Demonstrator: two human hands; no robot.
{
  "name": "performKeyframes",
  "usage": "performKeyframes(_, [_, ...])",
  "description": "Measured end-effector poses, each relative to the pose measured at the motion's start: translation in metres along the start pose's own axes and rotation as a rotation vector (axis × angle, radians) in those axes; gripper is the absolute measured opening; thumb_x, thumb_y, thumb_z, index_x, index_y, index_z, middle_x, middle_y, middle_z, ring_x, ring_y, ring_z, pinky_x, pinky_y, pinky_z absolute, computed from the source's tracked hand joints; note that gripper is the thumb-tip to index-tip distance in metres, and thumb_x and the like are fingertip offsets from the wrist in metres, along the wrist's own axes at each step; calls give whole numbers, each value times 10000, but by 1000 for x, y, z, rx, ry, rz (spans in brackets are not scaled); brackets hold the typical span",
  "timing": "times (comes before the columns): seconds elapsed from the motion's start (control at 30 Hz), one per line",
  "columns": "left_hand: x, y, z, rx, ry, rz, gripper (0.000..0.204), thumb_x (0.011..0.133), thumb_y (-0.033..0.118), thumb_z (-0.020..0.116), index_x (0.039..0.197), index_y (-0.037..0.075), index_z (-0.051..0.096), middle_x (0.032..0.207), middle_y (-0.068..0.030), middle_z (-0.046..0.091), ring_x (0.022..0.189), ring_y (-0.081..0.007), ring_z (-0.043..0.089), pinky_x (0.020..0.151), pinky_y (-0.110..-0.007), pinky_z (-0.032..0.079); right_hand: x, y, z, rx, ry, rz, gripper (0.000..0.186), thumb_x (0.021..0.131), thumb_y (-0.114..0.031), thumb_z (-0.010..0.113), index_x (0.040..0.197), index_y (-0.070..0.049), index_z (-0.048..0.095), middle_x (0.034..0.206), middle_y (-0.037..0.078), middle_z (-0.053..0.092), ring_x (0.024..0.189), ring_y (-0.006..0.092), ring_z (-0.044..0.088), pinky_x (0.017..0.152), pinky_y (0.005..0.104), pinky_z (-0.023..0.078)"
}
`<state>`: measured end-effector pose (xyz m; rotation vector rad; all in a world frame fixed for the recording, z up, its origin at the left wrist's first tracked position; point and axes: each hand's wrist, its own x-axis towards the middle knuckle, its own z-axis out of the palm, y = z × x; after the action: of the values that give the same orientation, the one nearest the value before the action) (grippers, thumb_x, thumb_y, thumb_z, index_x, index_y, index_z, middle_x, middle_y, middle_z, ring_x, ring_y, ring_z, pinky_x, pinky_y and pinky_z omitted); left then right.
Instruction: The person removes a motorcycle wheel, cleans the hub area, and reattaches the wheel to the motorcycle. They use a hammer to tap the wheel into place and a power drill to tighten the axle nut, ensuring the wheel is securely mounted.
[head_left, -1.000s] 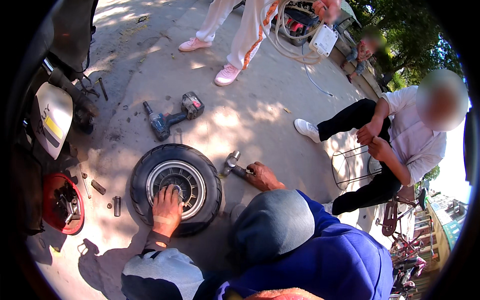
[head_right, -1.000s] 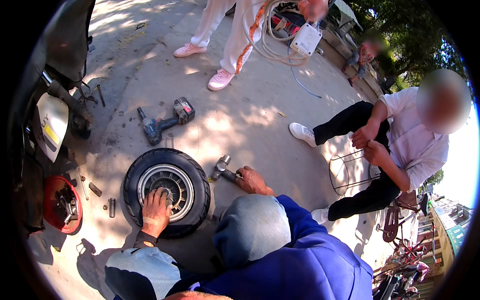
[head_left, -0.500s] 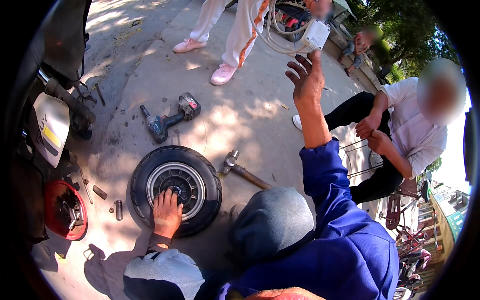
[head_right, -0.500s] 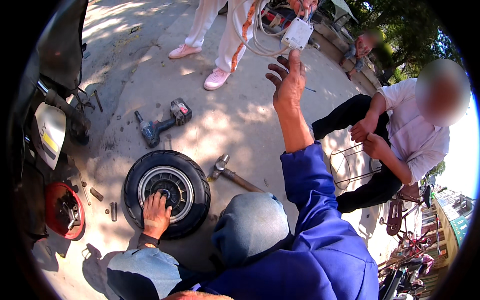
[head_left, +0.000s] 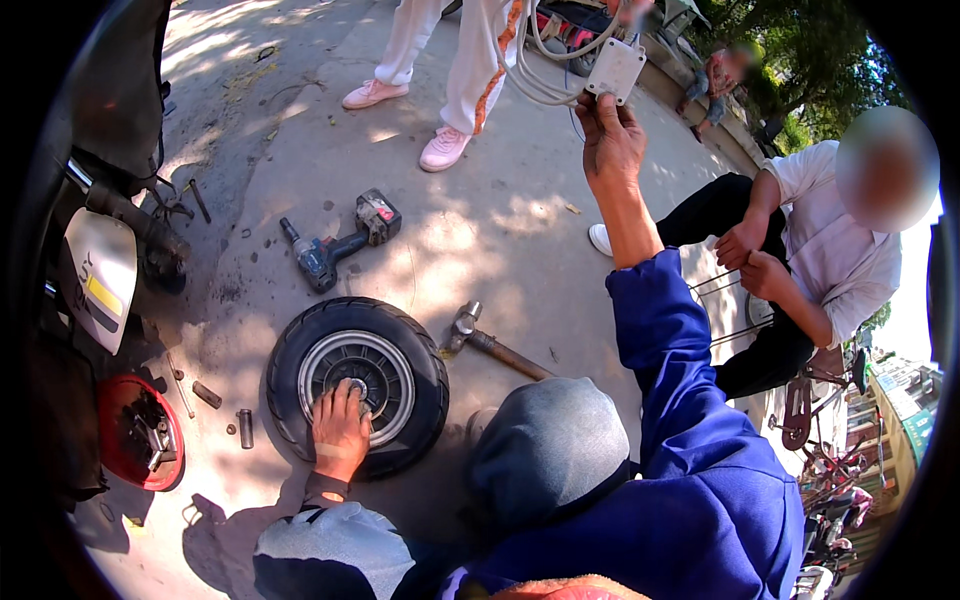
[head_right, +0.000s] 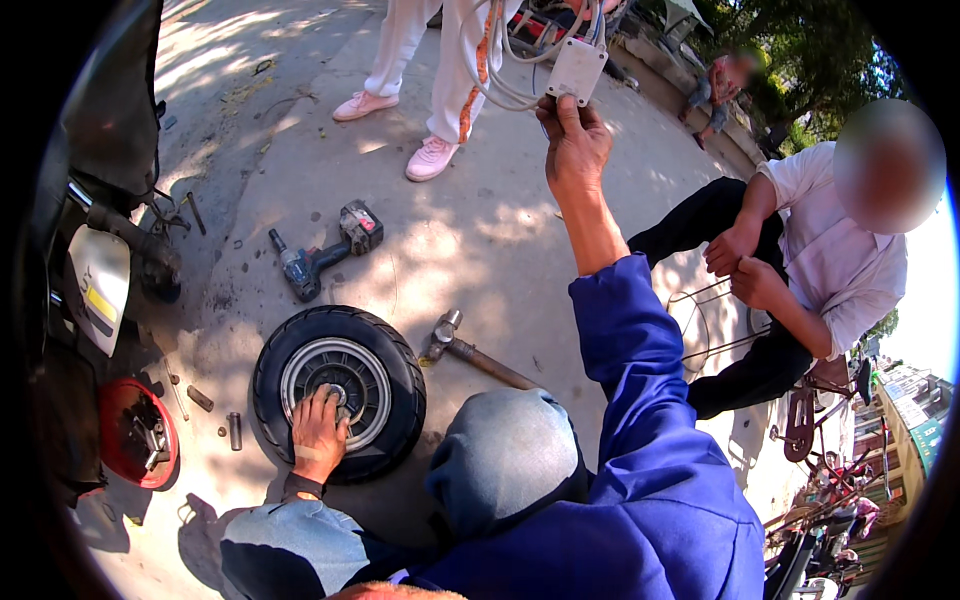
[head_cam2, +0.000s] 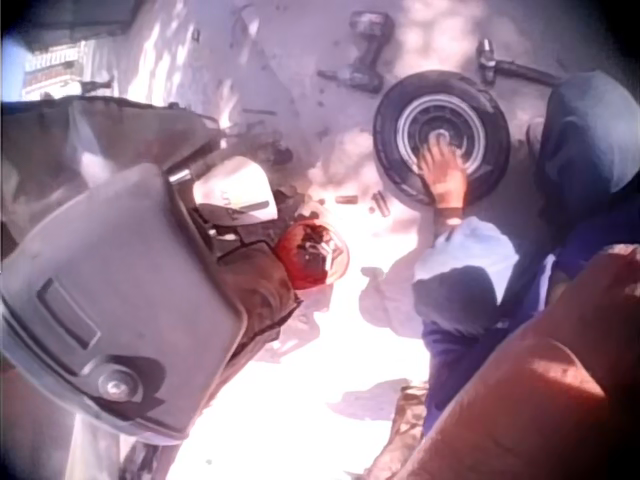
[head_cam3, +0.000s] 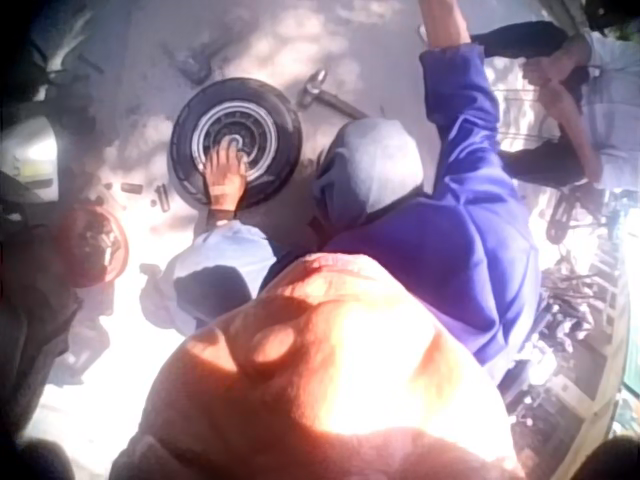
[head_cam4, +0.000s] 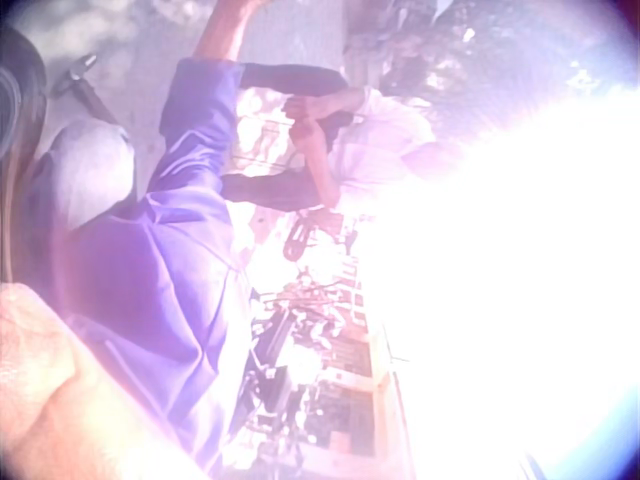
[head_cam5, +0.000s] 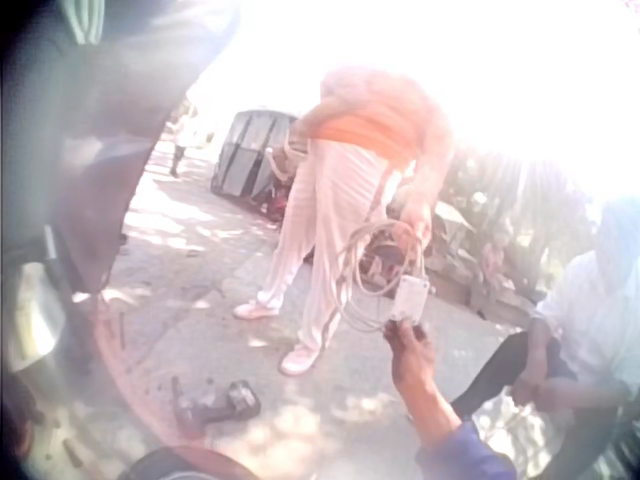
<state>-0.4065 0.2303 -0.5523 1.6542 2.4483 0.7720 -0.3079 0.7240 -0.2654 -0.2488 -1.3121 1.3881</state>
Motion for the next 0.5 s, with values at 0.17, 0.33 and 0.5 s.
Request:
performKeyframes(0.17, [1, 1, -2, 3, -4, -6, 538, 818, 159, 757, 1312, 14, 603, 1432, -154, 544, 1264, -392, 514, 1117, -506, 389, -4, -1, 5, 35, 10, 14, 279, 999, -155, 712, 1188, 38, 644, 1044, 119, 716, 929, 217, 699, 864, 343, 582])
performKeyframes(0.33, [1, 1, -2, 11, -7, -6, 543, 813, 158, 764, 1312, 17, 603, 1433, -152, 543, 1267, -389, 513, 1118, -508, 388, -3, 5, 2, 57, 15, 24, 295, 992, -165, 722, 1183, 46, 644, 1023, 124, 722, 915, 222, 709, 841, 342, 593])
performKeyframes(0.5, [1, 1, -1, 14, -4, 3, 552, 810, 161, 769, 1315, 18, 598, 1438, -148, 539, 1270, -388, 511, 1117, -508, 388, -5, 3, 6, 61, 17, 28, 301, 985, -173, 732, 1172, 47, 649, 1026, 123, 724, 900, 221, 712, 817, 335, 601])
